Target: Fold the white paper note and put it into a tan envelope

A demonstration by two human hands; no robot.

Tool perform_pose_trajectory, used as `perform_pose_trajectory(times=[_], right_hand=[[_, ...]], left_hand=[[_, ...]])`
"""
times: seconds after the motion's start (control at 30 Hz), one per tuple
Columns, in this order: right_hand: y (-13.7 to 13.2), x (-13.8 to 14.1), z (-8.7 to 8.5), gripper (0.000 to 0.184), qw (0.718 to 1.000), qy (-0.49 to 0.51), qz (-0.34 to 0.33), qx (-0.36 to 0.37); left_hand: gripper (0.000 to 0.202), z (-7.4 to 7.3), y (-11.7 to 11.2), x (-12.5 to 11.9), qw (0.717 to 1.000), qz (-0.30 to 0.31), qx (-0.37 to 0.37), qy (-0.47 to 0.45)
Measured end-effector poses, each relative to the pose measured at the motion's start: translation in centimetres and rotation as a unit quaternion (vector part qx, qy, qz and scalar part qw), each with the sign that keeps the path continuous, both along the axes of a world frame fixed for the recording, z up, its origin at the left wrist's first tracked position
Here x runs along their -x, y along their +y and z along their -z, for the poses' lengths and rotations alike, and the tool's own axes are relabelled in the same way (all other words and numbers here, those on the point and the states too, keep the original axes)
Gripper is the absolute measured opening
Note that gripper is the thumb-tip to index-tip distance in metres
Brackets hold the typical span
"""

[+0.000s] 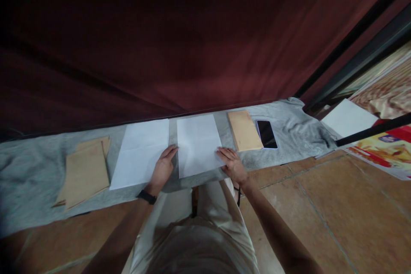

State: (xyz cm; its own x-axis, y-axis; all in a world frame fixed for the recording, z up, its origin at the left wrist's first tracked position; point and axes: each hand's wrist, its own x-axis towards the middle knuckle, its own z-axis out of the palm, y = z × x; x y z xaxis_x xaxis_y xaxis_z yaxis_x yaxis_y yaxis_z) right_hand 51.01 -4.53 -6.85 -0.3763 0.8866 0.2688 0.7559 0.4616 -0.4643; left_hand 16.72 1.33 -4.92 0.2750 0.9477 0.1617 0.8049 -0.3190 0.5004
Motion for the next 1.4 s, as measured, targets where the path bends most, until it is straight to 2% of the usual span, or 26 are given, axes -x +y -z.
perform_pose_trajectory(times=[0.07,0.1,0.2,0.27,0.37,0.43,0.53,0.77,1.0,1.23,1.4], right_hand=[[-0.3,0.1,0.1,0.066,1.000,-0.001,-0.004,-0.006],[-0.5,0.2,0.2,0.064,1.000,-0.003,-0.008,-0.008],[-0.8,0.2,0.4,0.057,1.000,-0.011,-0.017,-0.012],[-0.9,0.3,0.4,0.055,1.000,-0.017,-0.023,-0.013],[-1.1,0.3,0.4,0.055,0.999,-0.025,-0.030,-0.012],[-1.2,0.4,0.4,0.055,0.999,-0.023,-0.029,-0.014],[-1.4,0.4,0.4,0.054,0.999,-0.019,-0.022,-0.015],[-1.4,0.6,0.5,0.051,1.000,-0.013,-0.011,-0.004],[-1.5,0.6,0.3,0.050,1.000,-0.001,-0.002,-0.002],[-2.2,0.5,0.6,0.050,0.999,0.035,0.012,-0.003],[-2.7,-0.5,-0.2,0.055,0.995,0.100,0.018,0.012]], left_hand=[[0.055,-0.5,-0.9,-1.1,1.000,-0.004,-0.014,-0.009],[0.050,-0.7,-1.4,-2.1,1.000,0.015,-0.021,-0.010],[0.046,-1.0,-3.0,-6.4,0.990,0.138,-0.029,0.012],[0.047,-0.7,-3.9,-9.4,0.983,0.176,-0.029,0.034],[0.049,0.2,-4.5,-12.3,0.981,0.181,-0.022,0.062],[0.051,0.7,-4.7,-12.8,0.982,0.175,-0.024,0.069],[0.055,1.1,-4.7,-12.0,0.983,0.167,-0.032,0.070],[0.061,0.7,-5.0,-7.9,0.989,0.121,-0.026,0.085],[0.062,1.1,-6.0,-5.1,0.994,0.070,-0.026,0.076],[0.061,1.2,-6.7,-4.0,0.996,0.058,-0.026,0.069],[0.057,1.0,-6.7,-4.1,0.996,0.060,-0.027,0.068]])
